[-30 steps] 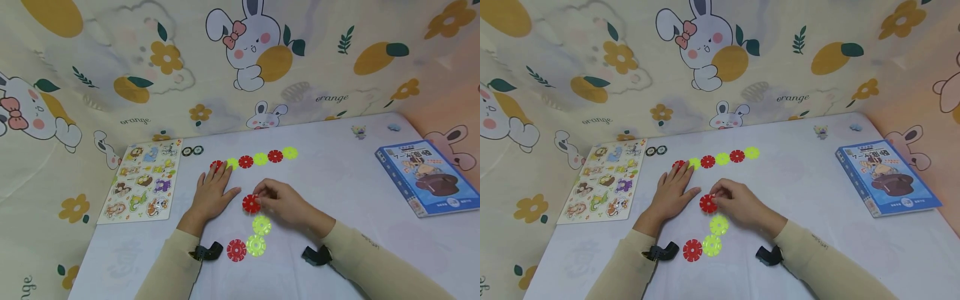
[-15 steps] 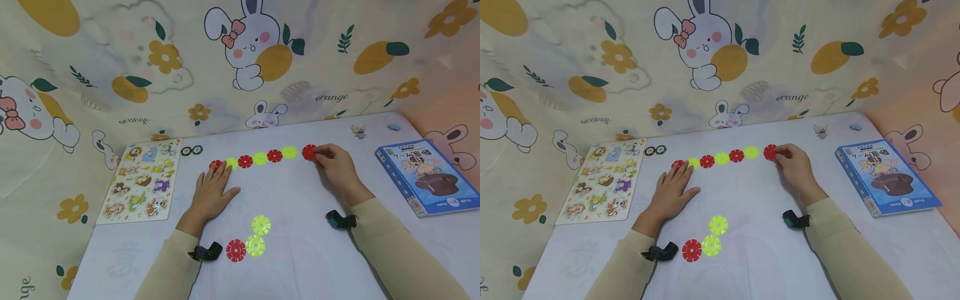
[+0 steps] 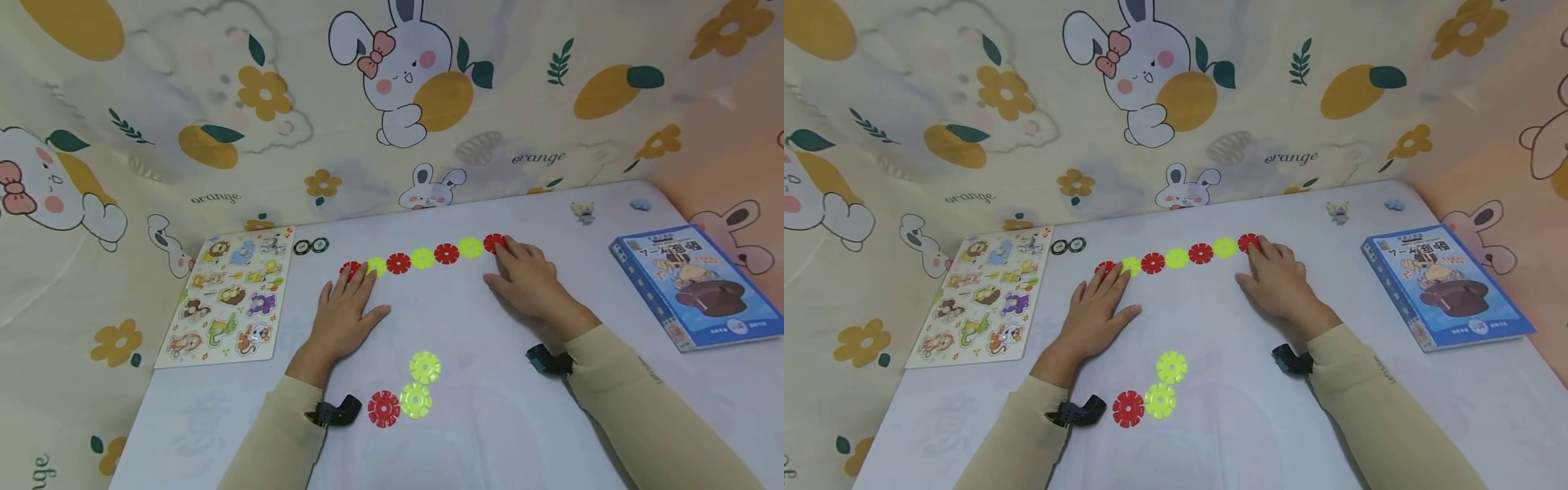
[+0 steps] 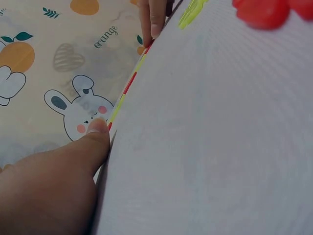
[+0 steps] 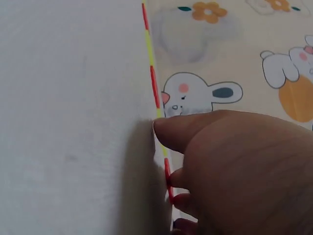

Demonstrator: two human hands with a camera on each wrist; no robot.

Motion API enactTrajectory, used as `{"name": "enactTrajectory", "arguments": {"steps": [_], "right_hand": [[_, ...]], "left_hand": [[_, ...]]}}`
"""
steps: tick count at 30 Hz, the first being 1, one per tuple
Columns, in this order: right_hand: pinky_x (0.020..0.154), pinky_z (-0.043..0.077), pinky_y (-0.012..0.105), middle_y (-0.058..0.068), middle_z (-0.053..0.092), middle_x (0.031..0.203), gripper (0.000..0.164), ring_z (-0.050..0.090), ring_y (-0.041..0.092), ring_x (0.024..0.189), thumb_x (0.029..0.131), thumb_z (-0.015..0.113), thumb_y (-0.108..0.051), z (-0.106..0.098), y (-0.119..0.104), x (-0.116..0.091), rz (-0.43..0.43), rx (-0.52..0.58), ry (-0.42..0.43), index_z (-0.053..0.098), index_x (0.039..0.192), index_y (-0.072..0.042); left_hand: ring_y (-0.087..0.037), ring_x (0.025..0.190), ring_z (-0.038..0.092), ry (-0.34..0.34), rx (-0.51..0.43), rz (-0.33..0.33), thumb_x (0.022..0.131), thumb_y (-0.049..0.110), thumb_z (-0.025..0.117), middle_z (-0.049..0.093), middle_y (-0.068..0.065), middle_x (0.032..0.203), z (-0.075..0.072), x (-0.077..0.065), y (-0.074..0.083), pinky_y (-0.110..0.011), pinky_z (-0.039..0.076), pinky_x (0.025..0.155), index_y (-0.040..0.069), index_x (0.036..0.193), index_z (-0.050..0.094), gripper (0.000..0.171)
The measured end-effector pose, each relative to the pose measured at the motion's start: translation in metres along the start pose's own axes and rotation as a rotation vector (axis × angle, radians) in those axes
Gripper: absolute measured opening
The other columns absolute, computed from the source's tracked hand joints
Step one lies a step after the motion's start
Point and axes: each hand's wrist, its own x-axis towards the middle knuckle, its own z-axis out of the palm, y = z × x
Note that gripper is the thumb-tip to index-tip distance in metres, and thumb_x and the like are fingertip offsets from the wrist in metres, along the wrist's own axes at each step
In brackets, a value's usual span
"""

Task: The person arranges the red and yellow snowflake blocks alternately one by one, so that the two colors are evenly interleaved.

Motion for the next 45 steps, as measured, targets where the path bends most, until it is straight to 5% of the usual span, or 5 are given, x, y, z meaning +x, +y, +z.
{"name": "enactTrajectory", "arguments": {"steps": [10, 17, 27, 34, 45], "right_hand": [[0.091, 0.021, 0.067, 0.017, 0.010, 0.157, 0.091, 0.008, 0.044, 0.137, 0.085, 0.061, -0.059, 0.006, 0.003, 0.003, 0.008, 0.038, 0.017, 0.024, 0.152, -0.010], [0.097, 0.034, 0.061, 0.008, 0.028, 0.151, 0.072, 0.026, 0.033, 0.135, 0.089, 0.059, -0.053, -0.005, -0.010, 0.000, -0.061, 0.385, 0.077, 0.033, 0.149, -0.021], [0.086, 0.047, 0.053, 0.013, 0.046, 0.139, 0.057, 0.054, 0.035, 0.116, 0.096, 0.054, -0.022, 0.001, -0.048, -0.016, -0.418, 0.950, -0.348, 0.032, 0.149, -0.023], [0.098, 0.042, 0.043, -0.002, 0.044, 0.142, 0.074, 0.042, 0.020, 0.127, 0.083, 0.074, -0.033, 0.021, -0.077, -0.032, -0.509, 0.746, -0.584, 0.037, 0.147, -0.028], [0.082, 0.049, 0.026, -0.014, 0.053, 0.105, 0.029, 0.046, 0.011, 0.106, 0.077, 0.081, -0.024, 0.025, -0.094, -0.046, -0.464, 0.380, -0.461, 0.064, 0.099, -0.031]], "left_hand": [[-0.025, 0.144, 0.000, 0.000, 0.002, -0.002, 0.089, 0.070, 0.035, 0.010, 0.003, 0.159, 0.000, 0.000, 0.000, -0.058, 0.004, 0.109, 0.026, 0.154, 0.021, 0.079], [-0.025, 0.144, 0.000, 0.001, -0.003, 0.005, 0.090, 0.070, 0.035, 0.010, 0.003, 0.159, -0.001, 0.000, 0.000, -0.058, 0.005, 0.109, 0.025, 0.154, 0.022, 0.079], [-0.026, 0.144, 0.000, 0.006, 0.008, 0.002, 0.089, 0.072, 0.033, 0.011, 0.003, 0.159, -0.001, 0.000, 0.000, -0.059, 0.005, 0.109, 0.025, 0.154, 0.023, 0.081], [-0.025, 0.144, 0.001, -0.004, 0.023, -0.007, 0.088, 0.073, 0.031, 0.011, 0.002, 0.159, -0.002, 0.000, 0.001, -0.059, 0.006, 0.109, 0.025, 0.154, 0.022, 0.082], [-0.025, 0.144, 0.000, -0.011, 0.006, -0.017, 0.088, 0.072, 0.035, 0.011, 0.003, 0.159, -0.003, 0.000, 0.002, -0.058, 0.005, 0.109, 0.026, 0.154, 0.022, 0.081]]}}
